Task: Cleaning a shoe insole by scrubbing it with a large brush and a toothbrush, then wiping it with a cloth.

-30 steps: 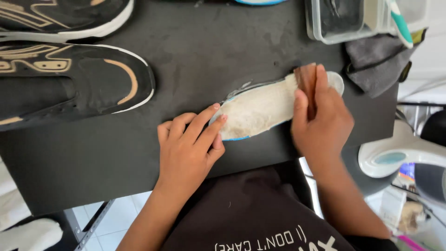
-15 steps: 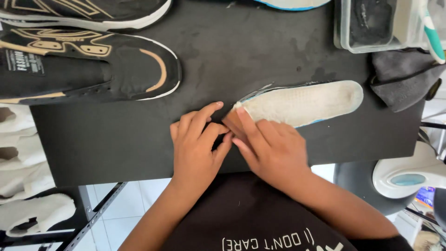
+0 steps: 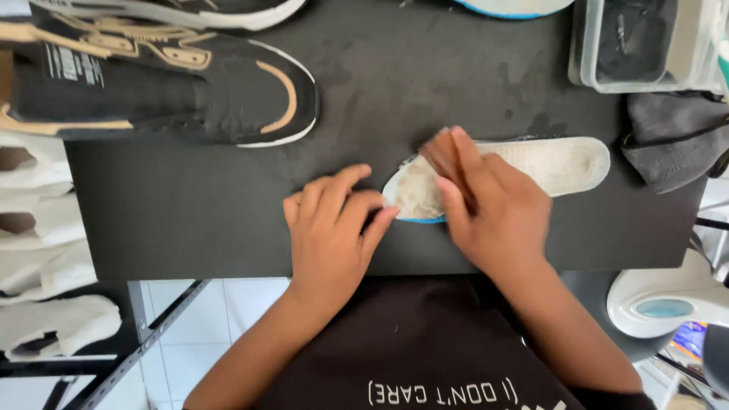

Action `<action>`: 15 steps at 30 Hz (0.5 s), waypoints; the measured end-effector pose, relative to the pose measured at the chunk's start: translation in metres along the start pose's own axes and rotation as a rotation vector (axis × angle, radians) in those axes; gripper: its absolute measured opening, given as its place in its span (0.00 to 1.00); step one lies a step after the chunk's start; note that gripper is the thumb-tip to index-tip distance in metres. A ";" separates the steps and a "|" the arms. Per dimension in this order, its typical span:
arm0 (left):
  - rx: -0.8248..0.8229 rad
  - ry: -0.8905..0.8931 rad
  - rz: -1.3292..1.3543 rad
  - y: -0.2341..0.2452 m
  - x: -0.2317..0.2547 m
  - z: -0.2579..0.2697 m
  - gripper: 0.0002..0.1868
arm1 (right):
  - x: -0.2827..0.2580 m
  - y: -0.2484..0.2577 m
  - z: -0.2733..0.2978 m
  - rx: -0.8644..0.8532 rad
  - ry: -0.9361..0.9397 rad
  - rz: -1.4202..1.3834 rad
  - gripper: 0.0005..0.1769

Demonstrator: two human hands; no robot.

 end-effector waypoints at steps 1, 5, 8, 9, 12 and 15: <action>-0.053 0.054 -0.015 -0.003 -0.005 0.002 0.08 | -0.012 -0.007 -0.003 -0.094 0.006 -0.010 0.30; -0.071 0.117 -0.037 -0.004 -0.009 -0.002 0.14 | -0.045 -0.005 0.012 -0.062 0.298 -0.149 0.32; -0.093 0.125 -0.035 -0.004 -0.008 -0.002 0.16 | -0.017 0.005 -0.005 -0.308 0.030 -0.115 0.27; -0.095 0.129 -0.034 -0.004 -0.009 -0.003 0.16 | -0.012 -0.005 -0.005 -0.312 0.031 -0.114 0.27; -0.077 0.112 -0.034 -0.003 -0.008 -0.006 0.15 | -0.012 0.005 -0.006 -0.007 0.119 -0.195 0.29; -0.107 0.123 -0.045 -0.003 -0.010 -0.003 0.15 | -0.038 0.010 0.007 -0.133 0.329 -0.280 0.28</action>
Point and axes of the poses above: each hand's wrist, its own z-axis away from the middle knuckle, its own y-axis out of the back of the hand, x = y × z, the point moved 8 cm from there along -z, towards the middle knuckle, and after that the axes turned 10 degrees about -z, right-handed, at the moved point
